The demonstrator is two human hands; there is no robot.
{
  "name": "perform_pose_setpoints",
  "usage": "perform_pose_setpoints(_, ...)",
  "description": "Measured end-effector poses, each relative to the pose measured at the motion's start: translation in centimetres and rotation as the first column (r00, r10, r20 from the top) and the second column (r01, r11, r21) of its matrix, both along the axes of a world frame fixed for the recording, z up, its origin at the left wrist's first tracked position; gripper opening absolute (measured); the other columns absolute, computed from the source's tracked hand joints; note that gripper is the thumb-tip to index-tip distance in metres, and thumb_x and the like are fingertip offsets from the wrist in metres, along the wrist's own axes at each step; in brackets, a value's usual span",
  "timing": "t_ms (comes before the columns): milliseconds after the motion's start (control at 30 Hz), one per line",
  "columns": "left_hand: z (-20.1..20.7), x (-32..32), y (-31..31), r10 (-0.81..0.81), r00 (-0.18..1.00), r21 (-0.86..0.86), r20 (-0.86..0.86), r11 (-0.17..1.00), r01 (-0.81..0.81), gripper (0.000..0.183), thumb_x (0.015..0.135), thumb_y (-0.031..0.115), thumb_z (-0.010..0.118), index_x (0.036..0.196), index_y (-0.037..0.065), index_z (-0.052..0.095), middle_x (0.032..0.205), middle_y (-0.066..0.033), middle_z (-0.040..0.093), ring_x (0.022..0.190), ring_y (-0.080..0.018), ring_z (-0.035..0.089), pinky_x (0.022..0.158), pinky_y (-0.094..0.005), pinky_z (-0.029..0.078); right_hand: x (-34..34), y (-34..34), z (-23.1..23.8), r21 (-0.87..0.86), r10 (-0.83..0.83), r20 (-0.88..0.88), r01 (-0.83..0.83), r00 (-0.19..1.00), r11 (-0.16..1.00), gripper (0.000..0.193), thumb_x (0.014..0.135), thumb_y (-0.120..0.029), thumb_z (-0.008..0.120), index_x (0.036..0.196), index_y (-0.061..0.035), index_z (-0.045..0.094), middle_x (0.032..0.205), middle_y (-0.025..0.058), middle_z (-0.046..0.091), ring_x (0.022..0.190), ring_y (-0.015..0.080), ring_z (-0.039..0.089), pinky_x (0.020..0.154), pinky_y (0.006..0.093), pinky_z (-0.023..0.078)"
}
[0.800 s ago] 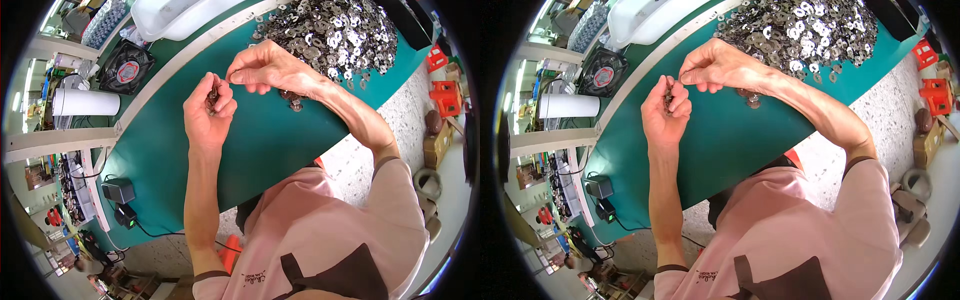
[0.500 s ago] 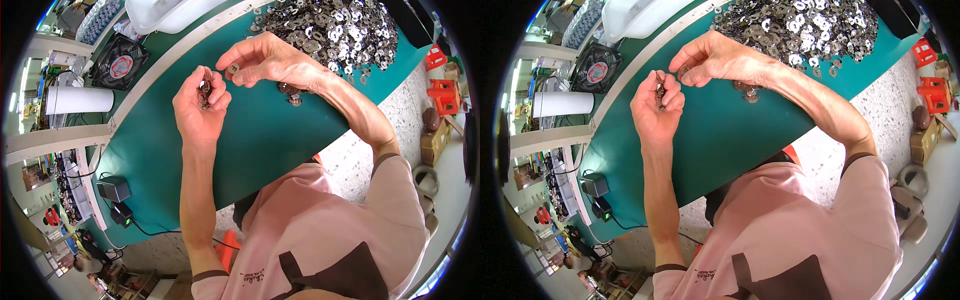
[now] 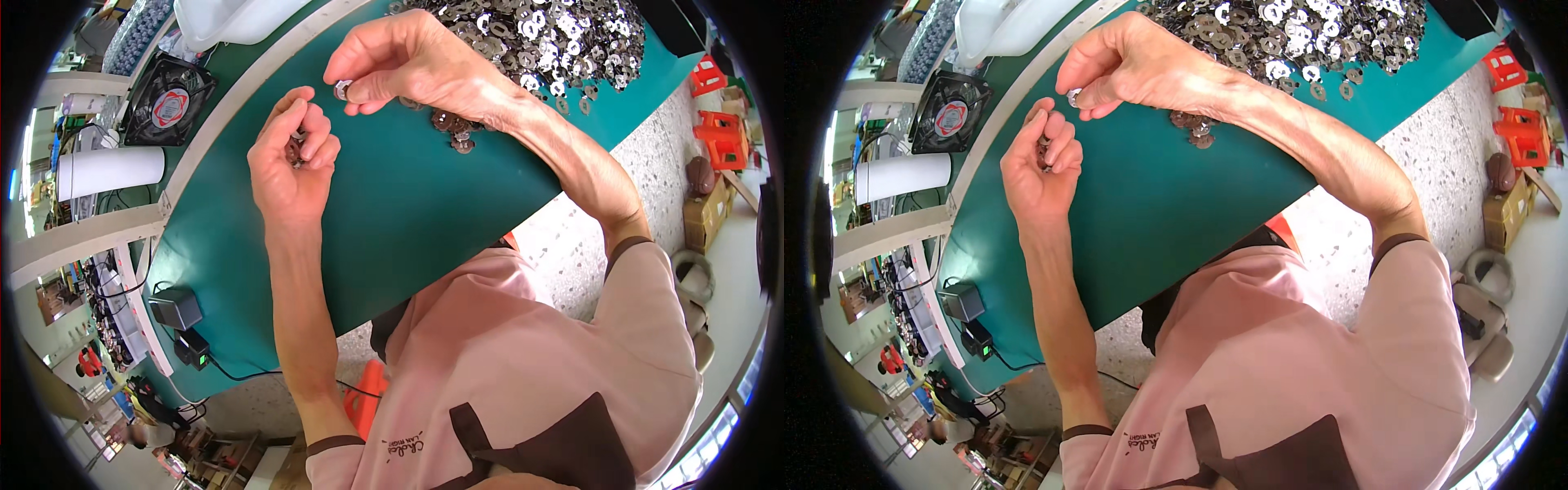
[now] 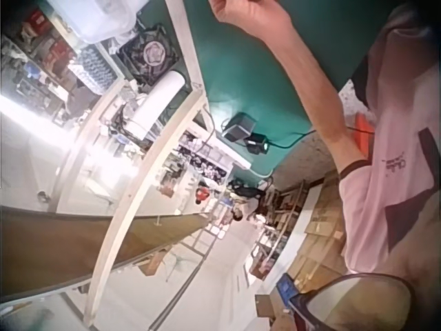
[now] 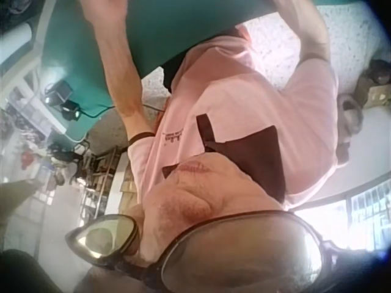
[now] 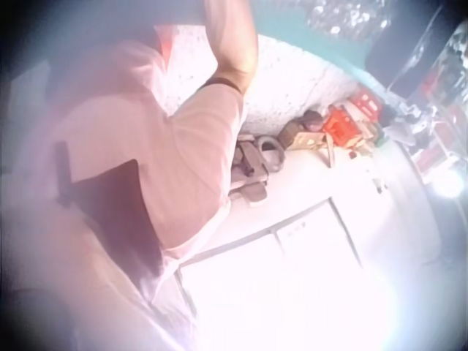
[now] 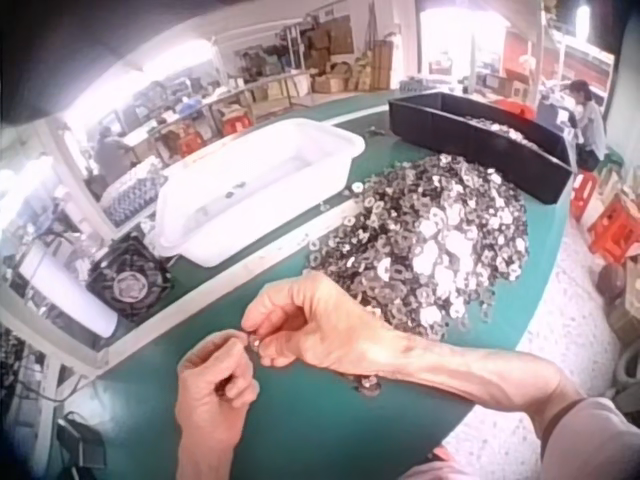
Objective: The person assembles metal parts by attaching small clips to flat metal plates by hand and placing the finished pieces into a plastic container.
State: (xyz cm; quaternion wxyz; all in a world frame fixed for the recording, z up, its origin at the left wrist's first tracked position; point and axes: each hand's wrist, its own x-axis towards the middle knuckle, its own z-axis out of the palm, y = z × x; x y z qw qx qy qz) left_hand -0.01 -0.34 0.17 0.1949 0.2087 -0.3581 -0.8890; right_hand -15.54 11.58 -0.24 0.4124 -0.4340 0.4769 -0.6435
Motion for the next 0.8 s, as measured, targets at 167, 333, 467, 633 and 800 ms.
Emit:
perform_pose_setpoints(167, 0.5, 0.0, 1.3, 0.023, 0.994, -0.25, 0.111, 0.968, 0.006, 0.016, 0.089, 0.01, 0.056, 0.099, -0.002, 0.06, 0.064, 0.0021, 0.043, 0.051, -0.0053, 0.033, 0.045, -0.0208, 0.025, 0.6, 0.4, 1.1, 0.018, -0.045, -0.1, 0.047, 0.994, 0.999, 0.024, 0.074, 0.003, 0.065, 0.097, 0.0058, 0.061, 0.083, 0.0113, 0.065, 0.076, 0.016, 0.064, 0.07, 0.0279, 0.055)
perform_pose_setpoints(333, 0.8, -0.7, 2.4, 0.085, 0.983, -0.359, 0.161, 0.933, -0.022, 0.014, 0.085, 0.01, 0.063, 0.089, -0.003, 0.064, 0.061, 0.0014, 0.047, 0.049, -0.0045, 0.034, 0.044, -0.0207, 0.024, 0.8, 0.3, 1.0, 0.04, -0.076, -0.087, 0.079, 0.993, 0.996, 0.02, 0.075, 0.0, 0.068, 0.092, 0.0063, 0.06, 0.08, 0.0101, 0.064, 0.073, 0.0152, 0.064, 0.067, 0.028, 0.054)
perform_pose_setpoints(467, 0.5, -0.1, 1.3, 0.006, 0.995, -0.188, 0.104, 0.982, 0.014, 0.012, 0.087, 0.011, 0.059, 0.088, -0.001, 0.06, 0.06, 0.0026, 0.043, 0.049, -0.004, 0.032, 0.044, -0.0203, 0.023, -0.8, 2.3, 3.5, 0.146, -0.019, -0.519, 0.11, 0.855, 0.983, 0.022, 0.067, -0.006, 0.072, 0.085, 0.0007, 0.062, 0.077, 0.0106, 0.062, 0.074, 0.0238, 0.062, 0.065, 0.0339, 0.049)
perform_pose_setpoints(633, -0.6, 0.0, -0.2, -0.156, 0.977, 0.181, -0.144, 0.967, 0.181, 0.011, 0.095, 0.011, 0.049, 0.094, 0.0, 0.051, 0.064, 0.0018, 0.033, 0.051, -0.0059, 0.029, 0.042, -0.0198, 0.024, -1.2, 2.9, 4.7, 0.23, 0.177, -0.912, 0.107, 0.369, 0.967, 0.018, 0.066, -0.003, 0.069, 0.083, -0.0014, 0.062, 0.074, 0.0094, 0.061, 0.072, 0.025, 0.062, 0.062, 0.0344, 0.046)
perform_pose_setpoints(800, -0.9, 0.2, -0.6, -0.18, 0.953, 0.295, -0.243, 0.922, 0.249, 0.011, 0.096, 0.011, 0.047, 0.094, 0.0, 0.05, 0.065, 0.0007, 0.032, 0.051, -0.0072, 0.029, 0.042, -0.0204, 0.025, -0.4, 1.8, 4.5, 0.307, 0.202, -0.889, 0.206, 0.411, 0.929, 0.019, 0.063, -0.006, 0.071, 0.079, -0.0026, 0.062, 0.074, 0.0075, 0.061, 0.068, 0.0183, 0.063, 0.058, 0.0325, 0.047)
